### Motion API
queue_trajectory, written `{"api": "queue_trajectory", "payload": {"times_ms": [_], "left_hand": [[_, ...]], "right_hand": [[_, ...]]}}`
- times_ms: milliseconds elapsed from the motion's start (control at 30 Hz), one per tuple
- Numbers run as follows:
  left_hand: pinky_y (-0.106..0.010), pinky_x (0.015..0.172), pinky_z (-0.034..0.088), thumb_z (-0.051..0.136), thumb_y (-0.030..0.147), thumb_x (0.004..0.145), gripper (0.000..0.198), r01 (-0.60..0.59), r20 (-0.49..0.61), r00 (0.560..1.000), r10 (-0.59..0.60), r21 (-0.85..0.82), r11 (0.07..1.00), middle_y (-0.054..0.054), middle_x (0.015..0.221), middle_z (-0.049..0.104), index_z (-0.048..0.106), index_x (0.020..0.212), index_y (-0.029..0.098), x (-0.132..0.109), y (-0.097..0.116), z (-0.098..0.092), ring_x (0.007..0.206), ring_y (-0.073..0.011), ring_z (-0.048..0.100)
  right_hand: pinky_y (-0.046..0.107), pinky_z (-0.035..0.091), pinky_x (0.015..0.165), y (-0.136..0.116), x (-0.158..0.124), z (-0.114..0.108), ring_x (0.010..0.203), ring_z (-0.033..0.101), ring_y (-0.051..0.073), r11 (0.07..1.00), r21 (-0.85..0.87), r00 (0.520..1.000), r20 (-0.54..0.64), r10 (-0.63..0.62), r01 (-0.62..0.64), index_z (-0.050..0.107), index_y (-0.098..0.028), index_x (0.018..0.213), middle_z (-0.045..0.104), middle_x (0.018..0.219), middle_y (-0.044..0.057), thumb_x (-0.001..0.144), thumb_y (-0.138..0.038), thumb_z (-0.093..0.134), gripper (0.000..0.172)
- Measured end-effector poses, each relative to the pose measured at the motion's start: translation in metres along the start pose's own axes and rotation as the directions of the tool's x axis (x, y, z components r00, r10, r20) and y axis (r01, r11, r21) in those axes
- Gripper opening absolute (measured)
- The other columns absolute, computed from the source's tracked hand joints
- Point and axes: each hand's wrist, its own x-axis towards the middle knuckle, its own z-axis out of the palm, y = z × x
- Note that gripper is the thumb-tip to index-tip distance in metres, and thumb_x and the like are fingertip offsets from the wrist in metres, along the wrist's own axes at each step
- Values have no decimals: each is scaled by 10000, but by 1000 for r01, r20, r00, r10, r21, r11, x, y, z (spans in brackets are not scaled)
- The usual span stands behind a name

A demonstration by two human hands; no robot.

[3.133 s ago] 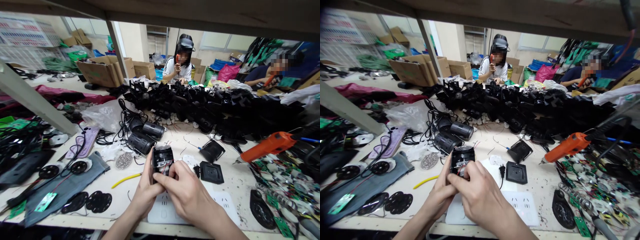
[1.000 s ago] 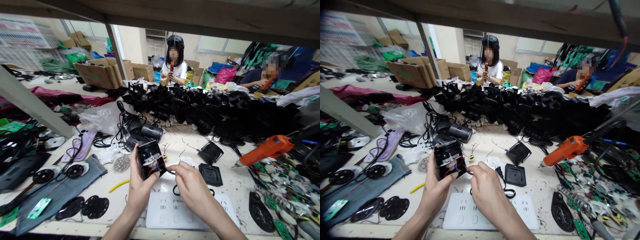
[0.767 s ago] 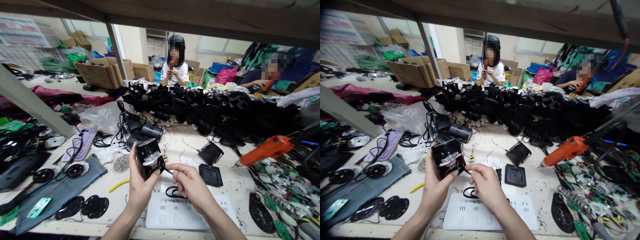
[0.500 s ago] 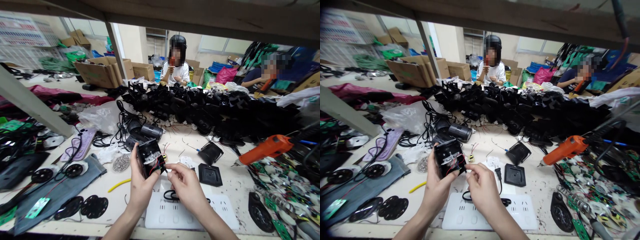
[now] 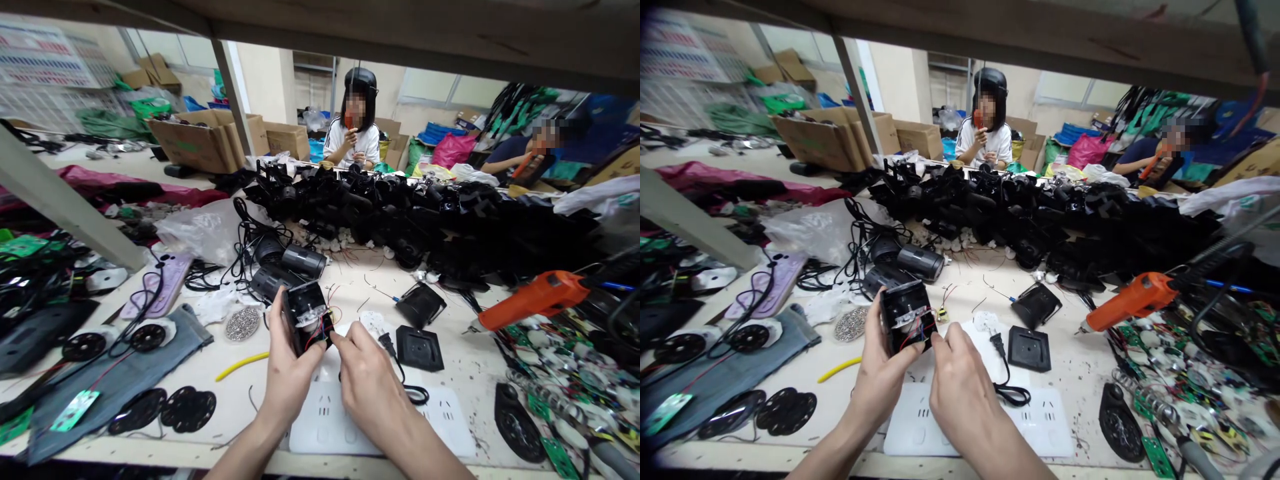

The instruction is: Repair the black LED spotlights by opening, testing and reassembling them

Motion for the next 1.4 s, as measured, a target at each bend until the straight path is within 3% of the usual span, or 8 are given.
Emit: {"api": "queue_trajectory", "payload": {"times_ms": [167, 300, 467, 633, 900, 1200, 1300, 1400], "left_hand": [[-345, 1114, 326, 674, 134, 723, 901, 8, -1, 1000, -8, -27, 1000, -34, 1496, 413, 236, 1480, 348, 0, -4, -3, 1352, -249, 412], [-365, 1133, 293, 676, 136, 717, 899, 15, -13, 1000, -16, -46, 999, -24, 1481, 427, 251, 1478, 356, -1, -3, -3, 1362, -257, 394], [-364, 1087, 350, 660, 106, 654, 927, 145, -65, 985, -158, -165, 976, -22, 1407, 499, 288, 1467, 349, -2, 10, 6, 1298, -248, 451], [-286, 929, 454, 647, 79, 587, 918, 269, -83, 950, -300, -266, 926, -10, 1252, 604, 370, 1425, 330, -4, 20, 14, 1118, -202, 556], [-311, 1033, 384, 682, 104, 657, 924, 152, 15, 988, -151, -166, 974, -19, 1380, 520, 292, 1456, 353, -10, 5, 10, 1233, -217, 507], [-328, 1071, 377, 678, 127, 685, 947, 85, 34, 996, -83, -32, 996, -49, 1453, 452, 209, 1484, 325, -10, 3, 15, 1279, -239, 489], [-342, 1087, 368, 675, 151, 688, 954, 29, 24, 999, -31, 52, 998, -85, 1485, 416, 185, 1496, 277, -9, 7, 17, 1315, -257, 457], [-353, 1094, 366, 667, 166, 696, 949, -29, 30, 999, 26, 118, 993, -104, 1513, 376, 171, 1500, 257, -8, 10, 18, 1339, -265, 432]], "right_hand": [[318, 521, 671, 6, -3, 6, 720, 628, 198, 990, 95, 990, -88, 113, -105, 670, -152, 916, 600, 826, 74, 854, -60, 431, 263], [297, 484, 608, 7, -5, 8, 659, 606, 182, 992, 79, 975, -196, 110, -96, 651, -161, 820, 592, 757, 54, 878, -103, 447, 219], [284, 475, 596, 4, -10, 11, 637, 555, 169, 999, -41, 938, -344, -44, 32, 649, -122, 916, 554, 736, 52, 903, -69, 408, 247], [304, 487, 611, 3, -16, 14, 660, 531, 198, 954, -259, 897, -370, -241, 150, 658, -35, 991, 531, 697, 69, 906, -61, 409, 265], [283, 490, 597, 10, -7, -2, 665, 613, 179, 994, 102, 972, -229, 57, -34, 696, -117, 1073, 595, 772, 66, 873, -95, 426, 337], [299, 452, 612, 14, -5, -4, 670, 592, 181, 954, 251, 971, -129, 201, -164, 657, -166, 761, 584, 740, 55, 835, -166, 464, 207], [298, 464, 541, 14, -2, -3, 578, 595, 167, 788, 513, 920, 7, 391, -339, 651, -162, 766, 570, 730, 39, 801, -274, 515, 180], [287, 496, 521, 14, 1, -6, 482, 572, 131, 333, 785, 794, 304, 527, -522, 668, -148, 835, 549, 638, -13, 694, -342, 627, 244]]}}
